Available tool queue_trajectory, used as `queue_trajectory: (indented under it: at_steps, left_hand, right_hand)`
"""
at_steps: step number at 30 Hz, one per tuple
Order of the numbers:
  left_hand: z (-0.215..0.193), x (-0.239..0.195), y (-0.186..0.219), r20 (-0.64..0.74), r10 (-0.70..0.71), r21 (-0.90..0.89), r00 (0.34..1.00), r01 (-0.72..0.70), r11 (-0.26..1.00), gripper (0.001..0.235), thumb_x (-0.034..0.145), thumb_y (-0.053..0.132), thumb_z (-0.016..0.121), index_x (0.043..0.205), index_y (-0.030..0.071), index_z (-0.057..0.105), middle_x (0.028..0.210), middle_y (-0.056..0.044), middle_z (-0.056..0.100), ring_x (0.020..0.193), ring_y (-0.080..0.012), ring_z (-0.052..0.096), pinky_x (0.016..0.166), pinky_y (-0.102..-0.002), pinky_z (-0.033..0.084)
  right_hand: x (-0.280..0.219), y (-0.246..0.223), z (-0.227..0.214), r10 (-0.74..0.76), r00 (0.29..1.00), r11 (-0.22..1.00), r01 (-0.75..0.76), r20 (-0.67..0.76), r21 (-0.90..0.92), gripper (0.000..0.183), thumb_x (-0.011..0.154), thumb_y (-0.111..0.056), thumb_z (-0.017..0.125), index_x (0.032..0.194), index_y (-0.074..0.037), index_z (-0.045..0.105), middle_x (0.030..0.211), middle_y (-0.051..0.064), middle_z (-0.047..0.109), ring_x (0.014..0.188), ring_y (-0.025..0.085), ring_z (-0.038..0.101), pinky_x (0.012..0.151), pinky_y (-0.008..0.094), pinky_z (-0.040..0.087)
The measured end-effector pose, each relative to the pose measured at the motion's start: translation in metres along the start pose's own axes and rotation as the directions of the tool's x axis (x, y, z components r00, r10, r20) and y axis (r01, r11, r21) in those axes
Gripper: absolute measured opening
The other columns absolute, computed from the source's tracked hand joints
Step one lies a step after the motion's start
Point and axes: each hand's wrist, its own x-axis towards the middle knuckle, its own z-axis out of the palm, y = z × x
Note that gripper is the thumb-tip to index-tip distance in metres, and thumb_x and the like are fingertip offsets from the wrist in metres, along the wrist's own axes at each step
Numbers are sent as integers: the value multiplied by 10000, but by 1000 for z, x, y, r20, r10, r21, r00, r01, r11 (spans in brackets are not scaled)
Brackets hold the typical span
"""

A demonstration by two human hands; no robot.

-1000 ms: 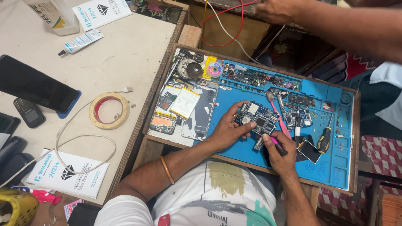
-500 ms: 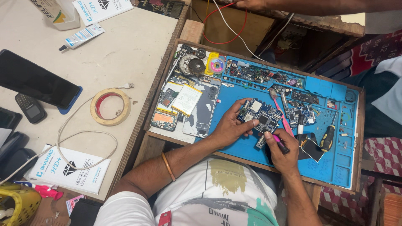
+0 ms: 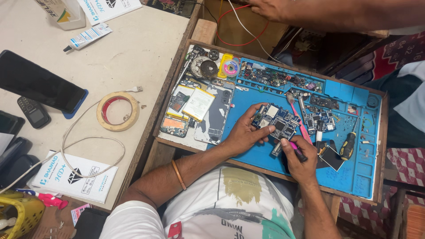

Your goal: The person uses a screwdriver to manipulate components on a smartphone motherboard held over a blue work mat. They briefly connect a charging cable to a smartphone, then continue adjusting the motherboard with the screwdriver.

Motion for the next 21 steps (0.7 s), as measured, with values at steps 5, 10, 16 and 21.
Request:
queue_trajectory:
  at_steps: [5,10,16,21]
  left_hand:
    - [1,0,1,0,-2,-14,1000,2,1000,692,945,155,736,1537,116,379,1066,-56,686,684,-57,649,557,-205,547]
    - [0,0,2,-4,-7,4,1000,7,1000,690,944,158,738,1534,116,383,1059,-56,684,683,-57,649,559,-206,552]
    - [0,0,2,-1,-1,12,1000,1,1000,693,944,162,739,1535,117,380,1067,-56,682,691,-56,651,563,-206,554]
    - [0,1,-1,3,-13,-10,1000,13,1000,699,940,161,741,1536,115,378,1067,-58,676,688,-57,640,559,-206,546]
  right_hand:
    - [0,0,0,-3,1000,1000,3,-1,-11,260,989,-264,696,886,-26,694,613,-6,582,548,46,483,491,246,370]
    - [0,-2,0,-36,999,999,36,6,1,255,992,-265,693,895,-29,696,625,-12,585,554,43,483,499,242,370]
    - [0,0,0,-10,1000,1000,10,10,9,256,991,-264,694,893,-27,697,618,-9,580,552,45,473,498,242,364]
    - [-2,2,-1,-42,999,999,42,-24,3,253,1003,-257,694,911,-21,698,654,-3,578,579,52,477,527,246,367]
